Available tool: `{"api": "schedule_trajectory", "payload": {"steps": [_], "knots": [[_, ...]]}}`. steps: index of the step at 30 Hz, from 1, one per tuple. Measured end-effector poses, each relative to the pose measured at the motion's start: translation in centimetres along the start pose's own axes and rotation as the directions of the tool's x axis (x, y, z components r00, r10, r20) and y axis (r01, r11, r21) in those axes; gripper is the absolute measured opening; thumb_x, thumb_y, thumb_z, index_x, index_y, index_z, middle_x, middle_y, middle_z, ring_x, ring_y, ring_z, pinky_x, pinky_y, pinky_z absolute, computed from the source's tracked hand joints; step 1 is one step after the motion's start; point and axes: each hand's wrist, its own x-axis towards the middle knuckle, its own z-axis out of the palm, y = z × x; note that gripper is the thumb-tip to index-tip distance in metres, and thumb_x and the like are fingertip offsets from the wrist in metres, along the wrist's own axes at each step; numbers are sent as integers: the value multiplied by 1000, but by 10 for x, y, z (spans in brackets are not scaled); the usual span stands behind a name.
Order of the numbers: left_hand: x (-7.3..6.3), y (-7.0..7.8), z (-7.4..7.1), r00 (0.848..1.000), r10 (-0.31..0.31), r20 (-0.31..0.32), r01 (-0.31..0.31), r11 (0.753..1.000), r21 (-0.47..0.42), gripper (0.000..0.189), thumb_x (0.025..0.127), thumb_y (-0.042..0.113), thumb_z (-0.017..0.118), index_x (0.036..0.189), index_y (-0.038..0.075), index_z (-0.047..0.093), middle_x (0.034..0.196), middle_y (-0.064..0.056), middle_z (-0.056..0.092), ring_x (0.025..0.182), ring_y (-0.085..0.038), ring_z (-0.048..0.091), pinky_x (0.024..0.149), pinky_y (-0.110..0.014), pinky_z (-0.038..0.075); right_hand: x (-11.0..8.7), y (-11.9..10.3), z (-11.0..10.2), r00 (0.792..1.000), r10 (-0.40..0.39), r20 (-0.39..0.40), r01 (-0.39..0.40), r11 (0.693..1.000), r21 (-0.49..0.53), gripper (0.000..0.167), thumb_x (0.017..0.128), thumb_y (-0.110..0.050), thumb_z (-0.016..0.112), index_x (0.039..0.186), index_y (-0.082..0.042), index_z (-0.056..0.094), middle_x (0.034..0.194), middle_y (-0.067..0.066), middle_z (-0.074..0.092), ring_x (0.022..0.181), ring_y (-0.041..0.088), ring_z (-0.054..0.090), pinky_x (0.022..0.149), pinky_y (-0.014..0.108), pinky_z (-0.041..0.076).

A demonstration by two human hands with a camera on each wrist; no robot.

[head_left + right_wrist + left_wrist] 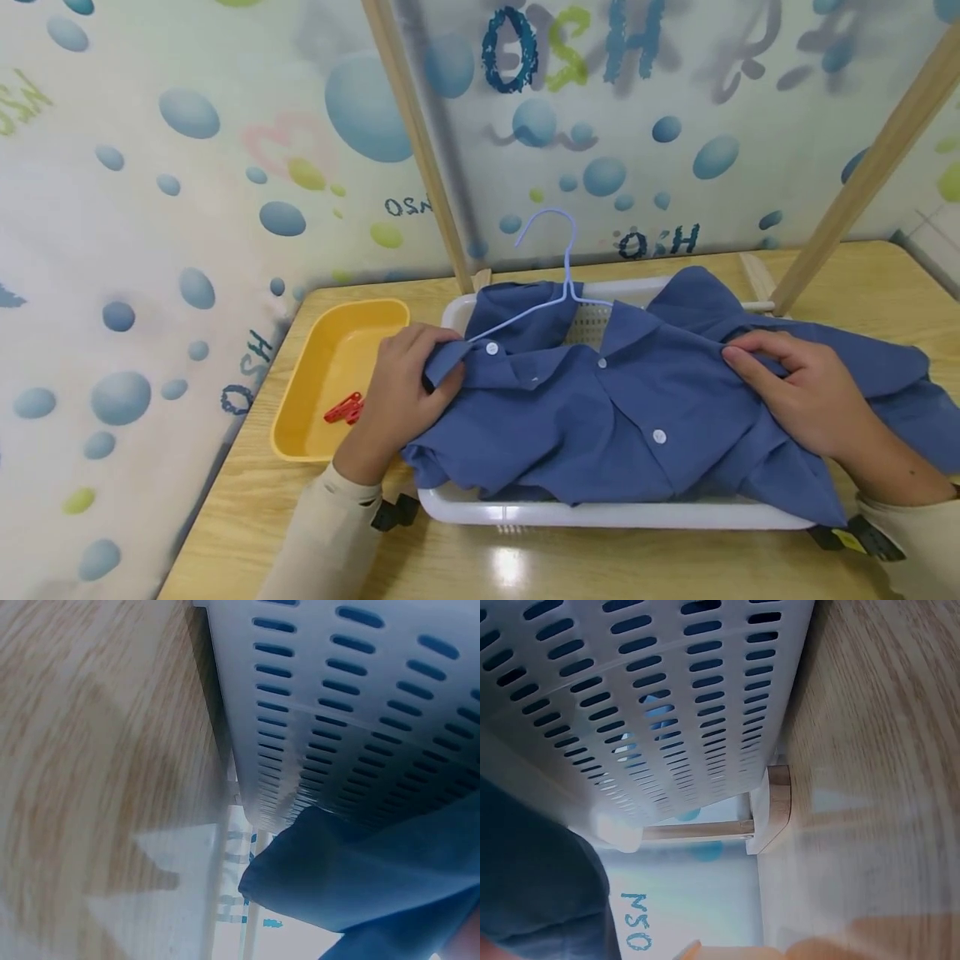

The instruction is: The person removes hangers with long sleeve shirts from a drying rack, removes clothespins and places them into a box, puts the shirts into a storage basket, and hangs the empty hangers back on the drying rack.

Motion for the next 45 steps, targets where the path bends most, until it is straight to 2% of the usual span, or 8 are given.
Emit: {"api": "schedule_trajectory", "payload": {"steps": [6,9,15,23,27,34,39,45], "knots": [[-3,1,-7,999,32,-43,-37,990,-137,77,96,76,24,115,13,66,110,-6,66,105,-23,58,91,-47,37,1,-1,2,1000,6,10,-6,1000,6,10,94,-8,67,102,-10,73,94,-34,60,86,-13,54,74,4,38],[-3,1,-9,997,43,-69,-59,970,-237,86,94,77,13,113,12,67,108,-6,66,103,-22,57,92,-47,36,0,0,1,1000,24,16,-24,1000,3,10,95,-9,66,103,-11,73,95,-35,60,87,-14,54,74,5,38],[-3,1,-7,995,41,-95,-63,967,-247,87,97,73,9,109,12,70,104,-7,67,100,-21,58,91,-45,36,-1,0,0,1000,26,12,-26,1000,7,10,95,-9,66,103,-11,73,95,-35,60,85,-13,55,73,5,39],[1,-1,-12,974,-69,-215,-55,850,-524,99,98,72,7,94,-4,70,93,-8,70,92,-15,60,90,-27,43,0,0,0,1000,18,13,-18,1000,4,10,95,-9,66,102,-12,73,95,-36,60,86,-14,54,73,5,38],[0,-1,-16,973,-98,-210,-38,825,-564,102,96,74,5,92,-4,70,92,-3,69,93,-13,60,92,-26,42,0,0,0,1000,21,17,-21,1000,-2,10,95,-9,66,101,-13,73,94,-36,60,86,-14,54,73,5,38],[1,1,-19,968,-139,-207,-5,820,-573,101,98,71,5,89,-7,69,90,4,69,90,-13,61,91,-26,42,0,1,0,1000,23,17,-23,1000,-9,10,95,-10,66,102,-12,73,94,-36,59,86,-15,53,74,4,37],[1,3,-20,956,-156,-249,8,861,-509,79,110,43,11,83,-2,70,84,-11,69,86,-13,61,87,-25,45,0,1,1,1000,12,17,-12,1000,4,10,95,-8,66,102,-12,73,94,-35,61,85,-14,55,73,4,38],[0,6,-21,964,-128,-233,17,904,-427,53,105,15,25,83,2,71,86,-12,69,85,-15,62,84,-23,48,0,1,1,1000,1,9,-1,1000,17,11,94,-6,66,101,-11,73,94,-34,62,86,-14,55,74,4,38]]}}
